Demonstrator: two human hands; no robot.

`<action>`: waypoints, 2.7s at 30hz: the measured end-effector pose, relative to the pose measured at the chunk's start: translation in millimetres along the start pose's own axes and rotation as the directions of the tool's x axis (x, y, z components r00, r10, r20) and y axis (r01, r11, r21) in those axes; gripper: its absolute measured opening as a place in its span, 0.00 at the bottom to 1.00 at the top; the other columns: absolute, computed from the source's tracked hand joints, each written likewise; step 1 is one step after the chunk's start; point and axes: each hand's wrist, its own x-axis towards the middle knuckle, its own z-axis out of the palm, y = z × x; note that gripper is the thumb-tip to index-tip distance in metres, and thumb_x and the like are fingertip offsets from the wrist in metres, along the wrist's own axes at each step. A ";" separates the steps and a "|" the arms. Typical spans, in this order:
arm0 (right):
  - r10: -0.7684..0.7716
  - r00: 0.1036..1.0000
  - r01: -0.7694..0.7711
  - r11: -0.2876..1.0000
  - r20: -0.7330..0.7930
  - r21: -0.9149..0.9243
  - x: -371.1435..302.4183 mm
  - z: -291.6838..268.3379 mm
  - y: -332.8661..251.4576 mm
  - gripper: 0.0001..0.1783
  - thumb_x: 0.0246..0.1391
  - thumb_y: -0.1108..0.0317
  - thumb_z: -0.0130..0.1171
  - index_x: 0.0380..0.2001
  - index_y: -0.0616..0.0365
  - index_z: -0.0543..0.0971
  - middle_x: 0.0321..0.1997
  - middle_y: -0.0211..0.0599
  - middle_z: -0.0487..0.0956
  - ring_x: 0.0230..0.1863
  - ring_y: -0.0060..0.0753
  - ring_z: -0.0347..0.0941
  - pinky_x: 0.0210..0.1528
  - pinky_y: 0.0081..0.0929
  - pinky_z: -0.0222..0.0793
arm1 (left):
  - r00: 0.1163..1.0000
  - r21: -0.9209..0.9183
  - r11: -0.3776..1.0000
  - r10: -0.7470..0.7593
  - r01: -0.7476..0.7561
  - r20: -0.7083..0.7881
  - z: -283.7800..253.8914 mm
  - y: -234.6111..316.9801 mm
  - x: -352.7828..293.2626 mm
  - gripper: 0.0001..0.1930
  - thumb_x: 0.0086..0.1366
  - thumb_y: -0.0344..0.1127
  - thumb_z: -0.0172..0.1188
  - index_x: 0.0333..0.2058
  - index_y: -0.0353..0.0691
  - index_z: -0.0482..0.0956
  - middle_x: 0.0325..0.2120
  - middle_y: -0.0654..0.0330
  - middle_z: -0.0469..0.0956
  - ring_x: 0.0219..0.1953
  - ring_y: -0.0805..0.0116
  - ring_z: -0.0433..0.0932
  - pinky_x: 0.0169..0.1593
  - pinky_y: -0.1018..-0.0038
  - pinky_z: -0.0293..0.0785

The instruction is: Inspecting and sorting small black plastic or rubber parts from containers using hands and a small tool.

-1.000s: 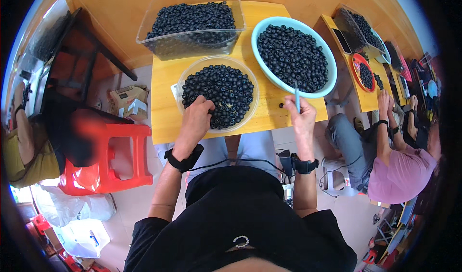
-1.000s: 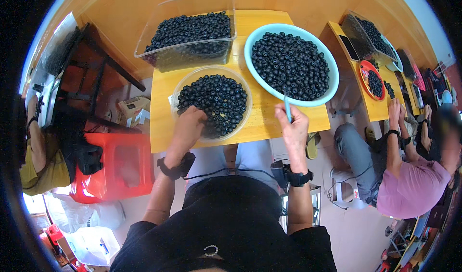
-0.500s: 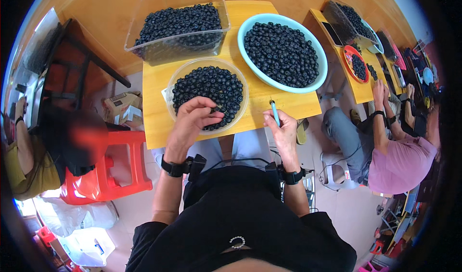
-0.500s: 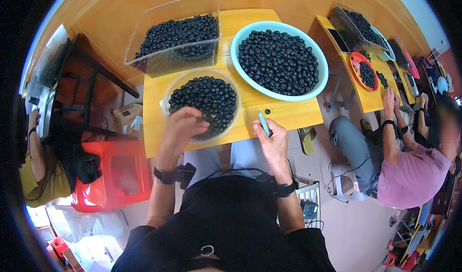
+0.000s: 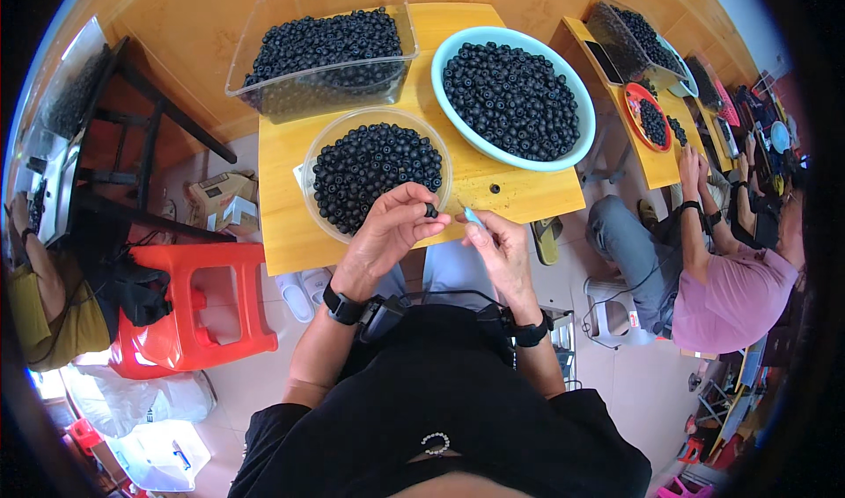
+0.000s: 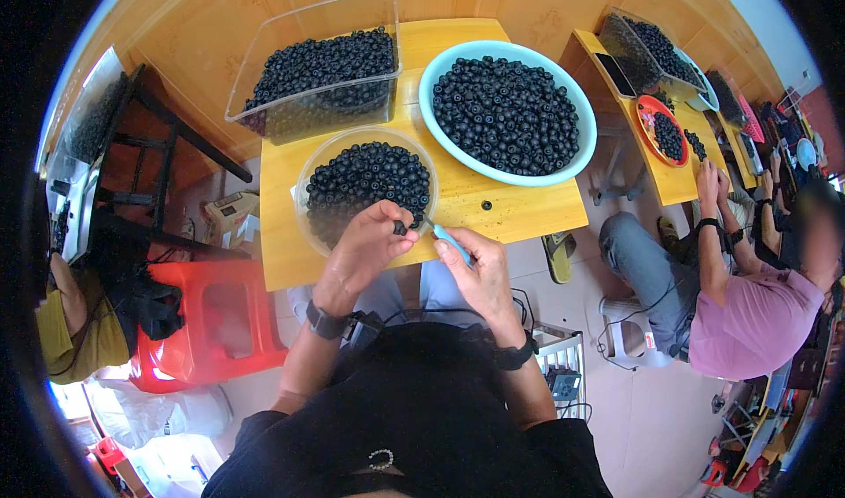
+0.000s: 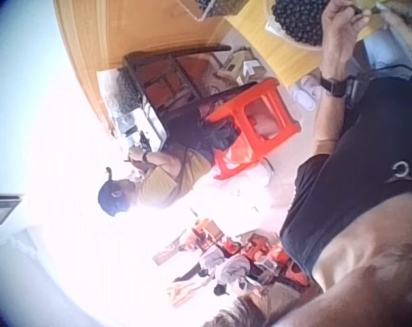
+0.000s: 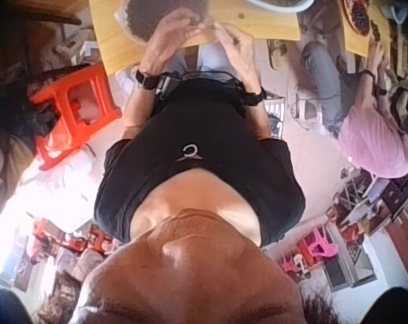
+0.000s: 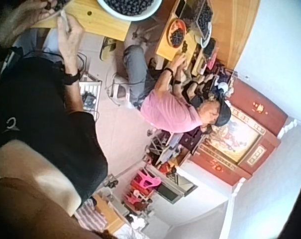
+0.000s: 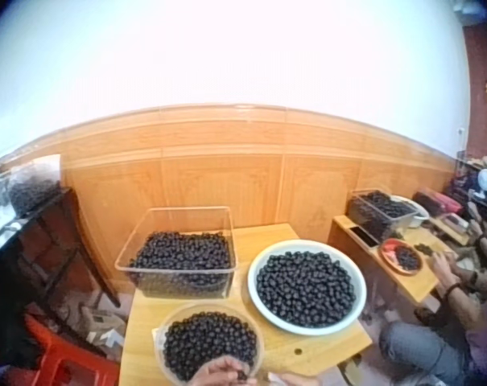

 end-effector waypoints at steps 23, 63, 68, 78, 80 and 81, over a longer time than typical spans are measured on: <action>-0.260 0.964 0.262 0.880 0.059 -0.395 -2.1 -1.7 -25.9 0.10 0.49 0.64 0.58 0.30 0.60 0.78 0.24 0.41 0.77 0.22 0.39 0.73 0.24 0.29 0.66 | 0.998 0.000 1.000 -0.028 0.028 0.059 -5.4 -12.4 4.5 0.08 0.58 0.25 0.57 0.37 0.37 0.73 0.33 0.62 0.75 0.32 0.78 0.75 0.37 0.83 0.73; 0.041 0.999 -0.045 0.956 0.020 0.290 0.0 6.7 -22.6 0.08 0.48 0.73 0.60 0.33 0.62 0.76 0.21 0.24 0.74 0.22 0.09 0.66 0.24 0.09 0.59 | 0.990 0.230 0.969 -0.112 0.091 0.081 4.6 -12.9 4.0 0.06 0.54 0.24 0.61 0.30 0.37 0.73 0.26 0.62 0.76 0.29 0.76 0.76 0.34 0.82 0.74; 0.209 0.976 -0.216 0.892 0.063 0.397 -3.8 3.2 -29.6 0.06 0.51 0.71 0.58 0.31 0.61 0.76 0.24 0.24 0.75 0.24 0.10 0.66 0.26 0.09 0.60 | 0.981 0.193 0.969 -0.173 0.154 0.085 4.4 -13.4 2.1 0.07 0.54 0.24 0.61 0.30 0.37 0.72 0.27 0.62 0.76 0.29 0.77 0.76 0.34 0.83 0.73; 0.203 0.976 -0.178 0.951 -0.076 0.253 19.8 -19.0 -15.8 0.07 0.44 0.72 0.61 0.29 0.58 0.75 0.24 0.21 0.73 0.24 0.12 0.66 0.28 0.12 0.60 | 0.996 0.170 0.983 -0.060 0.071 -0.068 14.1 -1.5 -7.5 0.09 0.58 0.26 0.57 0.38 0.37 0.72 0.33 0.62 0.74 0.33 0.73 0.76 0.41 0.78 0.76; 0.178 0.968 -0.159 0.980 -0.177 0.117 46.7 -38.8 -10.0 0.07 0.43 0.71 0.61 0.28 0.57 0.75 0.23 0.22 0.73 0.24 0.13 0.66 0.27 0.13 0.60 | 0.993 0.216 0.976 -0.014 0.040 -0.120 7.6 8.9 -16.0 0.08 0.58 0.26 0.56 0.38 0.37 0.72 0.35 0.60 0.74 0.33 0.72 0.77 0.40 0.78 0.76; 0.125 0.965 -0.123 0.992 -0.230 0.021 64.0 -53.7 -4.5 0.07 0.44 0.71 0.61 0.29 0.57 0.75 0.23 0.23 0.73 0.24 0.13 0.66 0.27 0.13 0.61 | 0.987 0.271 0.963 0.028 0.016 -0.155 0.6 12.3 -17.7 0.08 0.58 0.26 0.56 0.37 0.37 0.72 0.35 0.60 0.74 0.33 0.72 0.77 0.39 0.78 0.77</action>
